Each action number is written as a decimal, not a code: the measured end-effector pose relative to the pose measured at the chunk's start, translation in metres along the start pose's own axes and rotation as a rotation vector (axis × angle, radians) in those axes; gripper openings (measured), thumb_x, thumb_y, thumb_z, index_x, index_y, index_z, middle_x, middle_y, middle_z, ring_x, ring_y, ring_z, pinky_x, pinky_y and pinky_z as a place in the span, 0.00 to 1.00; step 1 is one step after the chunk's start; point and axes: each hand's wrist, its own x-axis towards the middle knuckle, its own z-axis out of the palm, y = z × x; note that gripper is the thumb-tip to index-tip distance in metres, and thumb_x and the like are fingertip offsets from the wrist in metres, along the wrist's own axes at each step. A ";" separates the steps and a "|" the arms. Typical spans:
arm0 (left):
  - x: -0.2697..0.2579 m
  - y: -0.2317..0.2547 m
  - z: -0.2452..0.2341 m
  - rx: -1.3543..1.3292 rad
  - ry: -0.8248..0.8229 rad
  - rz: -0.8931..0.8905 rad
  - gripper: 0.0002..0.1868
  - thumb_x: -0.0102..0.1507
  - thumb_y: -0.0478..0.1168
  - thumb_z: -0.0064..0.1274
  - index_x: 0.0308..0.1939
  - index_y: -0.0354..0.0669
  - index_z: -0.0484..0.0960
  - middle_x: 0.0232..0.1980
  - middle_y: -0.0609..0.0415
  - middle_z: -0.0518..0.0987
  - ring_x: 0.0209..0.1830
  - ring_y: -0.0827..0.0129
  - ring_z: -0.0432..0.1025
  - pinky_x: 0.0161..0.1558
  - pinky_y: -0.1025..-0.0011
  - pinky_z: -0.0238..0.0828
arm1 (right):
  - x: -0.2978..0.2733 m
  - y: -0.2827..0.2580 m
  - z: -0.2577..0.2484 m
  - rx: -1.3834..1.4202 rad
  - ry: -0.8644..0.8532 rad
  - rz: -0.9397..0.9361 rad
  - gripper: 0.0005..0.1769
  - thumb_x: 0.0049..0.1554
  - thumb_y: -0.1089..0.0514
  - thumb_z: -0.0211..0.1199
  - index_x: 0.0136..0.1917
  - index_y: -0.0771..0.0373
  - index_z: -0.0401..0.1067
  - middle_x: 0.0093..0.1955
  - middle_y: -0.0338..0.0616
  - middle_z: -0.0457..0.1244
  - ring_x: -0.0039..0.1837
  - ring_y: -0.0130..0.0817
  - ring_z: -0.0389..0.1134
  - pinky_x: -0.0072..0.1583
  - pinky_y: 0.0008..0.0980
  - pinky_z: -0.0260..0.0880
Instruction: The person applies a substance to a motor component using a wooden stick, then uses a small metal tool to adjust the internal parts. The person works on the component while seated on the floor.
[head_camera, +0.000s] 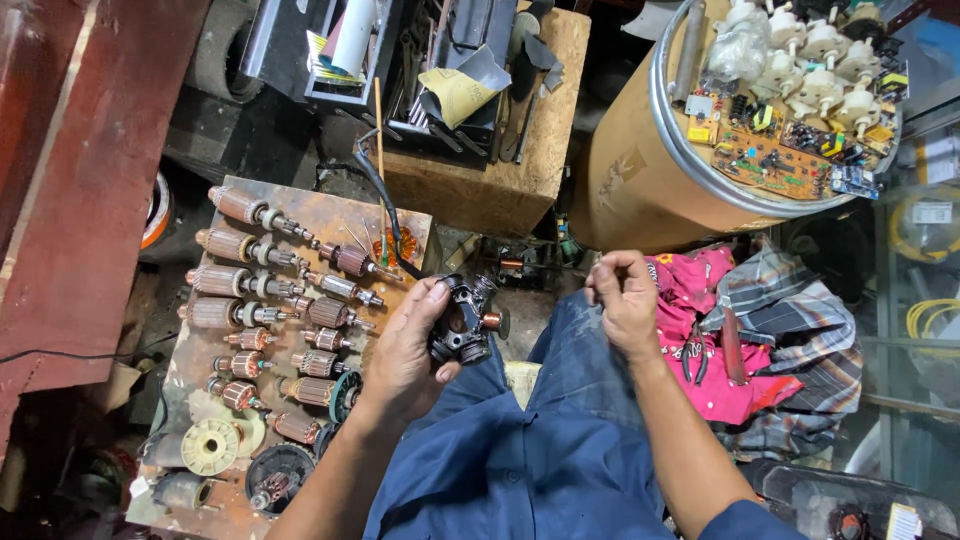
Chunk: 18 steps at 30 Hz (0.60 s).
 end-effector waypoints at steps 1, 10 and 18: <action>0.002 -0.004 -0.004 0.001 0.000 -0.002 0.11 0.69 0.46 0.49 0.46 0.42 0.73 0.28 0.48 0.67 0.16 0.73 0.61 0.07 0.86 0.52 | 0.004 -0.006 -0.001 0.000 0.002 0.001 0.05 0.67 0.62 0.58 0.55 0.65 0.66 0.34 0.47 0.63 0.33 0.31 0.66 0.36 0.26 0.70; 0.001 -0.019 -0.003 0.056 -0.024 -0.068 0.14 0.68 0.46 0.52 0.46 0.38 0.73 0.27 0.50 0.64 0.14 0.74 0.60 0.06 0.85 0.54 | 0.057 -0.067 0.012 -0.301 0.044 -0.179 0.04 0.65 0.63 0.65 0.51 0.65 0.72 0.34 0.40 0.61 0.36 0.23 0.61 0.40 0.23 0.64; 0.002 -0.027 -0.003 0.035 -0.082 -0.036 0.14 0.69 0.47 0.50 0.48 0.39 0.73 0.28 0.48 0.65 0.13 0.72 0.61 0.05 0.84 0.55 | 0.057 -0.073 0.021 -0.376 -0.105 -0.018 0.03 0.61 0.62 0.69 0.46 0.63 0.77 0.31 0.36 0.61 0.38 0.24 0.58 0.44 0.25 0.61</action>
